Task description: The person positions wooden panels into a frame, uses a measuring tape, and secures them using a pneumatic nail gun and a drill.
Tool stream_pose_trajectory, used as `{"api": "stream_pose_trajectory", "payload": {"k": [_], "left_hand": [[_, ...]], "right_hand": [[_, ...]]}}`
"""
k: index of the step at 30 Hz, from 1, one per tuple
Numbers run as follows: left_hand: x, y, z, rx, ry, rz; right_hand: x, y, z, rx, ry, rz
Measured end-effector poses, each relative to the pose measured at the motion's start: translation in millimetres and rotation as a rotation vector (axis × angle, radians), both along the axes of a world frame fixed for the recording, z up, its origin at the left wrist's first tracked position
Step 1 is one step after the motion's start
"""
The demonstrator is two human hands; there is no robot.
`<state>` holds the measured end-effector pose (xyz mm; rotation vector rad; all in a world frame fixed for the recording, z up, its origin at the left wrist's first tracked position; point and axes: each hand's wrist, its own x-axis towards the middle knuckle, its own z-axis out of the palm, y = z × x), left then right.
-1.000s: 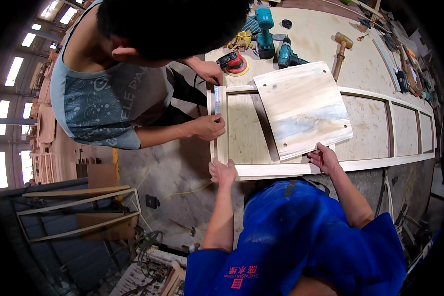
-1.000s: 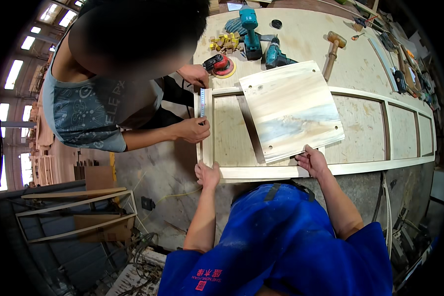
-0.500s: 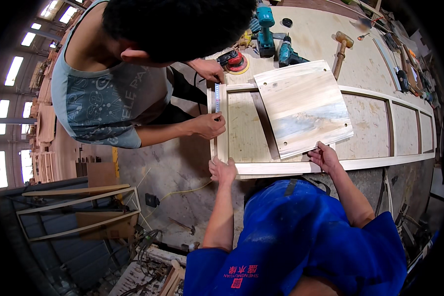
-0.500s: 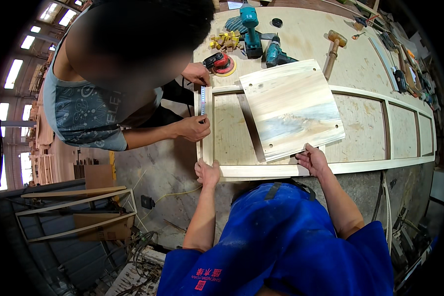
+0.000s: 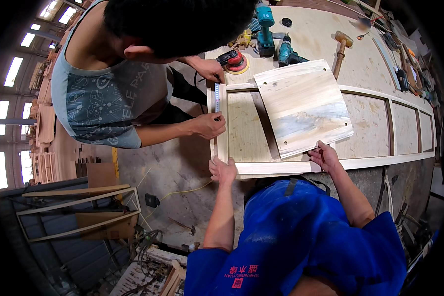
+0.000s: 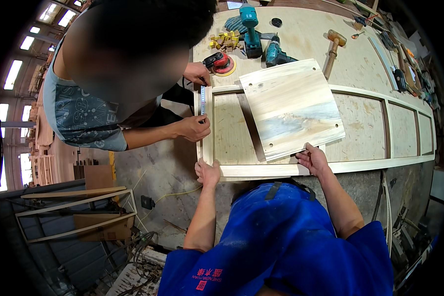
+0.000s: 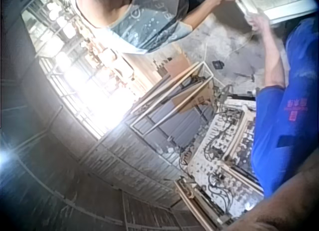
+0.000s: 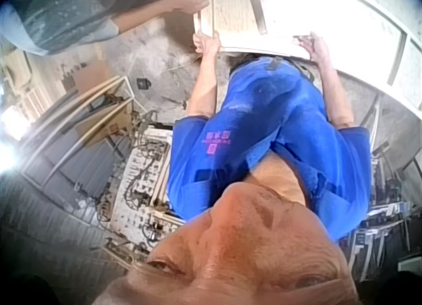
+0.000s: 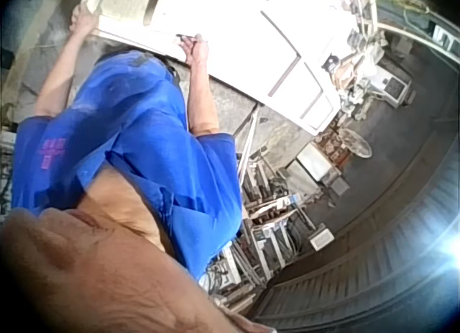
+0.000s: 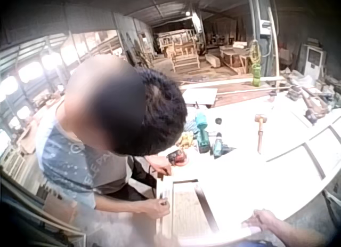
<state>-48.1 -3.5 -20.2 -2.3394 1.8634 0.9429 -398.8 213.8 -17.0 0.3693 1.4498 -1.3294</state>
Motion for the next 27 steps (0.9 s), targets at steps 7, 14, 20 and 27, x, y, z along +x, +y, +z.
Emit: {"api": "stream_pose_trajectory", "payload": {"k": [7,14,20,27], "left_hand": [[0,0,-2,-0.005,0.012,-0.005],[3,9,-9,-0.041,0.017,-0.027],[2,5,-16,-0.066,-0.059,0.005],[6,-2,-16,-0.042,0.009,0.013]], "right_hand": [[0,0,-1,-0.018,-0.002,-0.005],[-1,5,-6,-0.009,0.015,-0.019],[-1,3,-14,-0.004,0.024,-0.003],[1,1,-24,-0.037,0.005,-0.03]]}}
